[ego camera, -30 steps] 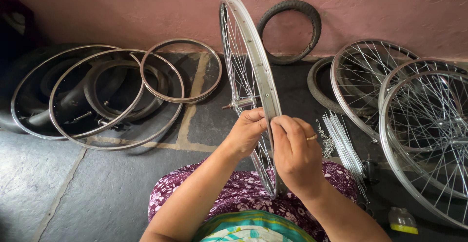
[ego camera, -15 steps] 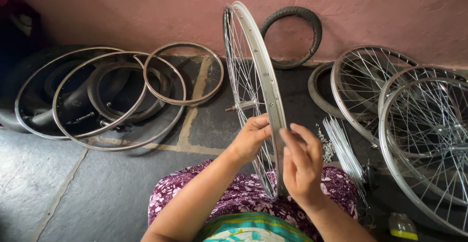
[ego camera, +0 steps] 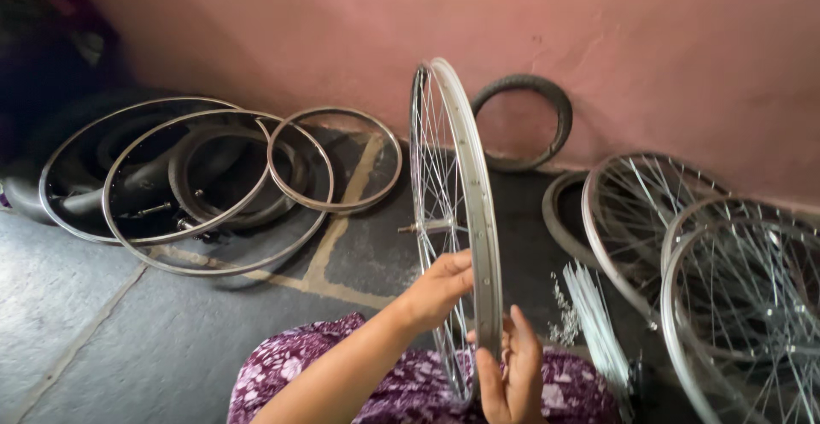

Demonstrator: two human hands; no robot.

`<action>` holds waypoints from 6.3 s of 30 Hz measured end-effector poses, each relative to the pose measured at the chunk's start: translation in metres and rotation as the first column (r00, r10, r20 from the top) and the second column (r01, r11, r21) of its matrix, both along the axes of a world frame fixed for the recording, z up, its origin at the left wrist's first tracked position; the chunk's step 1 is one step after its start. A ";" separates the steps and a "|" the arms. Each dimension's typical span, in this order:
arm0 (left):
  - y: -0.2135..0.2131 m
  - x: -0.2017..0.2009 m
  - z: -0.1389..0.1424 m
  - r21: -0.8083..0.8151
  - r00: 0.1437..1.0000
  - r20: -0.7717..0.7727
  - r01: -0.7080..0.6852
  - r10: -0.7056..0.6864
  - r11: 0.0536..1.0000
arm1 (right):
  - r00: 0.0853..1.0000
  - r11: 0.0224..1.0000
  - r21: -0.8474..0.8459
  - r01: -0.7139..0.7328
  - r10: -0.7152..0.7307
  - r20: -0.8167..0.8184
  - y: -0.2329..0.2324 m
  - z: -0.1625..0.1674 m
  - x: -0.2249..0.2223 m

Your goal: The person sits on the floor and laces a bicycle wheel by inserting spokes through the hub and rim, then securing them with nipples. The person handles the wheel, spokes, and nipples, and briefly inspects a hub component at the end.

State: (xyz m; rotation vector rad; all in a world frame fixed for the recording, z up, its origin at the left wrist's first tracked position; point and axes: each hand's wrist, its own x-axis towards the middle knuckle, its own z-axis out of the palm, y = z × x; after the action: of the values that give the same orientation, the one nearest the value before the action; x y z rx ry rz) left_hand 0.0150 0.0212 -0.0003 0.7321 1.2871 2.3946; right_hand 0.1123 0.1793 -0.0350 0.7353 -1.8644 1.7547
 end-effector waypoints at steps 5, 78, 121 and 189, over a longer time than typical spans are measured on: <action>-0.001 -0.002 0.000 0.073 0.999 -0.044 0.030 -0.026 0.997 | 0.996 0.992 0.124 0.014 -0.024 0.085 0.026 -0.007 -0.016; -0.012 0.069 0.071 -0.226 0.772 -0.085 -0.631 0.630 0.742 | 0.791 0.910 0.379 -0.170 0.355 -0.498 -0.028 -0.117 -0.037; -0.156 0.104 0.020 -0.251 0.823 -0.316 -0.552 0.472 0.795 | 0.884 0.883 0.405 0.235 -0.021 -0.467 -0.091 0.024 -0.117; -0.115 0.099 0.077 -0.344 0.889 -0.130 -0.456 0.439 0.821 | 0.514 0.494 0.852 0.173 -0.783 0.350 0.189 -0.177 -0.204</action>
State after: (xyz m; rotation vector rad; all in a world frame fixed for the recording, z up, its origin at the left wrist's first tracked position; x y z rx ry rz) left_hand 0.1139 -0.0936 0.0771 0.4017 2.0487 2.3594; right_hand -0.0915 0.3684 -0.2121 -0.4800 -2.9735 0.7963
